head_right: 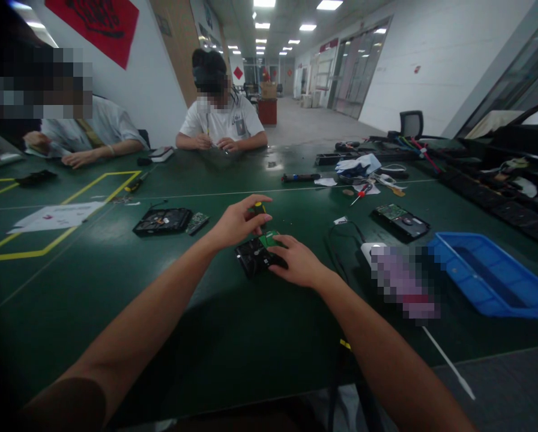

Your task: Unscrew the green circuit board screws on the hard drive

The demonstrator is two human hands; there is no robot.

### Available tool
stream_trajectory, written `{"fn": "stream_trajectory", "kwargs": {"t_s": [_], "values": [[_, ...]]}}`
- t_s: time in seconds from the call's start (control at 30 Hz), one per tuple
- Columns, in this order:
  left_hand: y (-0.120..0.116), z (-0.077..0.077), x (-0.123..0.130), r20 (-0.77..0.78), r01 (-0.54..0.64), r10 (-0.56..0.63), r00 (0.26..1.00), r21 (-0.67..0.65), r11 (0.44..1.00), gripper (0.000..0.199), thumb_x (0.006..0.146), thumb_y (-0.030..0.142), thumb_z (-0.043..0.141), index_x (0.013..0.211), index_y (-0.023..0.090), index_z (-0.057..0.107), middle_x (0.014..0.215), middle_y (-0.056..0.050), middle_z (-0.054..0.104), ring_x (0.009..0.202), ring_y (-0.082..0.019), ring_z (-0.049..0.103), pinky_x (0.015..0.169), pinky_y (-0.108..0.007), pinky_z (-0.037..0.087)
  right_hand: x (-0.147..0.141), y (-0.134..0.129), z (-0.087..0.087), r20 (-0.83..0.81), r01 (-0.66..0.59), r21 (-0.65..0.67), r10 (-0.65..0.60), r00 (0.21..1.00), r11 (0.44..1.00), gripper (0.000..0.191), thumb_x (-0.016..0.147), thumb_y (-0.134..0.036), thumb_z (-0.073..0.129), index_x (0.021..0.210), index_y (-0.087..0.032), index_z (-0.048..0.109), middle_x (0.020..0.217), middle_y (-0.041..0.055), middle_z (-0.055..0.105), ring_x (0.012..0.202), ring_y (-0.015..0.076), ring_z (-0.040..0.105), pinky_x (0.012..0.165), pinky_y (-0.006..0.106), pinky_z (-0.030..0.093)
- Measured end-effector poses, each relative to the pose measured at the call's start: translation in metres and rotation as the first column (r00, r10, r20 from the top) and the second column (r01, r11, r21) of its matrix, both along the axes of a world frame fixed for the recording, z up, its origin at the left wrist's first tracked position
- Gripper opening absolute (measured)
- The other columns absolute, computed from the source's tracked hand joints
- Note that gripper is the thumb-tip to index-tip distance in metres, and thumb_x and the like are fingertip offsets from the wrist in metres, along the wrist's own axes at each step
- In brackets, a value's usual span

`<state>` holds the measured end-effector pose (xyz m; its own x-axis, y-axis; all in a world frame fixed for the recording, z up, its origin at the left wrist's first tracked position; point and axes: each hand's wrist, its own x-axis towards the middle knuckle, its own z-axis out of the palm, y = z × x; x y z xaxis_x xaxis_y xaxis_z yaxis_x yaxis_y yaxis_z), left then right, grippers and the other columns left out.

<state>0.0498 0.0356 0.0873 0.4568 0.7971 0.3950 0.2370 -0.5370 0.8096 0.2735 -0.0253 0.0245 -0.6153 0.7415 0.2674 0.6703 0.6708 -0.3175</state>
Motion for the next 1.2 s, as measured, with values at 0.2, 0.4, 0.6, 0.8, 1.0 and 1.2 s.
{"fn": "stream_trajectory", "kwargs": {"t_s": [0.2, 0.4, 0.6, 0.8, 1.0, 1.2], "values": [[0.001, 0.000, -0.001, -0.010, -0.022, 0.022, 1.000, -0.018, 1.000, 0.039, 0.092, 0.036, 0.071, 0.127, 0.023, 0.061, 0.082, -0.001, 0.069, 0.058, -0.012, 0.067, 0.056, -0.024, 0.055, 0.000, 0.000, 0.001, -0.020, -0.010, 0.005, 0.010, 1.000, 1.000, 0.048, 0.093, -0.043, 0.069, 0.136, -0.024, 0.064, 0.153, 0.0152, 0.050, 0.143, 0.0355, 0.046, 0.116, 0.061, 0.041], [0.001, 0.000, -0.001, 0.020, -0.007, 0.007, 1.000, -0.033, 0.999, 0.047, 0.091, 0.038, 0.072, 0.132, 0.023, 0.056, 0.080, 0.001, 0.068, 0.059, -0.014, 0.069, 0.056, -0.025, 0.057, 0.000, -0.001, 0.000, -0.031, 0.007, 0.015, -0.006, 0.999, 1.000, 0.049, 0.092, -0.046, 0.069, 0.136, -0.023, 0.064, 0.154, 0.0158, 0.049, 0.143, 0.0360, 0.046, 0.116, 0.061, 0.041], [0.002, 0.003, -0.005, 0.006, 0.130, -0.130, 0.992, -0.021, 0.991, 0.044, 0.103, 0.033, 0.051, 0.146, 0.022, 0.050, 0.083, -0.002, 0.070, 0.071, -0.016, 0.073, 0.070, -0.030, 0.062, 0.001, 0.000, -0.001, -0.024, 0.006, 0.015, -0.006, 1.000, 1.000, 0.050, 0.094, -0.049, 0.067, 0.137, -0.024, 0.063, 0.155, 0.0141, 0.048, 0.144, 0.0351, 0.045, 0.116, 0.060, 0.041], [0.002, 0.006, -0.006, 0.004, 0.080, -0.080, 0.997, -0.002, 0.997, 0.035, 0.098, 0.027, 0.059, 0.132, 0.020, 0.059, 0.080, -0.001, 0.069, 0.068, -0.014, 0.072, 0.068, -0.028, 0.061, 0.002, 0.002, -0.003, -0.054, 0.048, 0.018, -0.047, 0.997, 0.999, 0.059, 0.095, -0.055, 0.064, 0.144, -0.023, 0.056, 0.154, 0.0155, 0.050, 0.142, 0.0352, 0.047, 0.116, 0.059, 0.042], [0.000, 0.007, -0.004, 0.017, 0.028, -0.028, 0.999, 0.024, 0.999, 0.034, 0.089, 0.032, 0.074, 0.119, 0.020, 0.062, 0.090, -0.003, 0.071, 0.067, -0.014, 0.071, 0.063, -0.025, 0.058, 0.001, 0.006, -0.003, -0.127, 0.156, 0.032, -0.151, 0.980, 0.987, 0.061, 0.099, -0.055, 0.056, 0.147, -0.019, 0.048, 0.148, 0.0165, 0.055, 0.139, 0.0323, 0.051, 0.116, 0.054, 0.042], [0.000, 0.001, 0.000, 0.062, 0.000, -0.001, 0.998, 0.020, 1.000, 0.041, 0.083, 0.035, 0.081, 0.115, 0.019, 0.060, 0.091, -0.002, 0.069, 0.061, -0.012, 0.070, 0.055, -0.022, 0.055, 0.005, 0.012, -0.006, -0.211, 0.216, 0.096, -0.192, 0.958, 0.972, 0.032, 0.105, -0.031, 0.044, 0.132, -0.019, 0.058, 0.129, 0.0140, 0.066, 0.122, 0.0282, 0.062, 0.107, 0.049, 0.049]]}}
